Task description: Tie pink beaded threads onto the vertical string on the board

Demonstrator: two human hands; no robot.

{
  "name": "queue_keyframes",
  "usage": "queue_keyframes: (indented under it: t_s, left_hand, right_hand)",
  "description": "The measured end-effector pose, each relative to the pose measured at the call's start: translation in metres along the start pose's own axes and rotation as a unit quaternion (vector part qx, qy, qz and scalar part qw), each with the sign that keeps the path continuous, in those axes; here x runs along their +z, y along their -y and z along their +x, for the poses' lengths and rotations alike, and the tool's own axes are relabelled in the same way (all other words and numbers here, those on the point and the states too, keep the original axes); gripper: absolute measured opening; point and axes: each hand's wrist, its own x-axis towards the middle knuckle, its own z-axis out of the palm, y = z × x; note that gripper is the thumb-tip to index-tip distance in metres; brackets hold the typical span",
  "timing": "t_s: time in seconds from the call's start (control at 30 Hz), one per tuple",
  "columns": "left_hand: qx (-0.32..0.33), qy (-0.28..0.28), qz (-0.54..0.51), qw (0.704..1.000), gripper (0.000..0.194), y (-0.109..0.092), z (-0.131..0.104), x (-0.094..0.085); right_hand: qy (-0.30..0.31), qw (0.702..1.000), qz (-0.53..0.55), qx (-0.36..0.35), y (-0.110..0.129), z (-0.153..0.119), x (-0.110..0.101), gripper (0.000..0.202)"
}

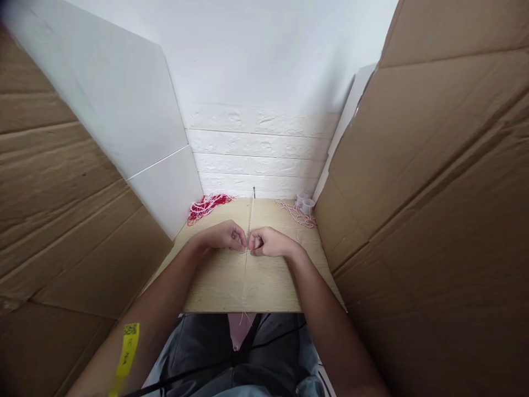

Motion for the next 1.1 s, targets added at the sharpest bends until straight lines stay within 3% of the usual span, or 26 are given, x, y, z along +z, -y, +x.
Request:
queue_keyframes:
  t_s: [0.17, 0.43, 0.7, 0.9, 0.97, 1.1]
  left_hand:
    - [-0.013, 0.008, 0.018, 1.0, 0.03, -0.004, -0.001, 0.002]
    - [-0.002, 0.006, 0.015, 1.0, 0.015, -0.017, -0.005, 0.007]
    - [0.015, -0.001, 0.044, 0.999, 0.014, -0.008, -0.003, 0.003]
    - [-0.027, -0.146, 0.057, 0.987, 0.013, 0.009, 0.0, -0.009]
    - [-0.048, -0.228, 0.073, 0.97, 0.012, 0.017, 0.002, -0.013]
    - [-0.134, -0.319, 0.146, 0.927, 0.01, 0.027, 0.003, -0.021]
  right_hand:
    - [-0.005, 1.0, 0.001, -0.006, 0.001, 0.001, 0.001, 0.011]
    - [-0.011, 1.0, 0.005, -0.01, 0.005, 0.001, 0.001, 0.01]
    - [-0.01, 1.0, 0.008, -0.014, -0.002, 0.003, 0.001, 0.014]
    - [-0.01, 1.0, 0.004, -0.019, -0.003, 0.003, 0.001, 0.014]
    - [-0.011, 1.0, 0.002, -0.02, -0.003, 0.003, 0.001, 0.014]
    - [-0.007, 1.0, 0.005, -0.013, -0.004, 0.003, 0.001, 0.015]
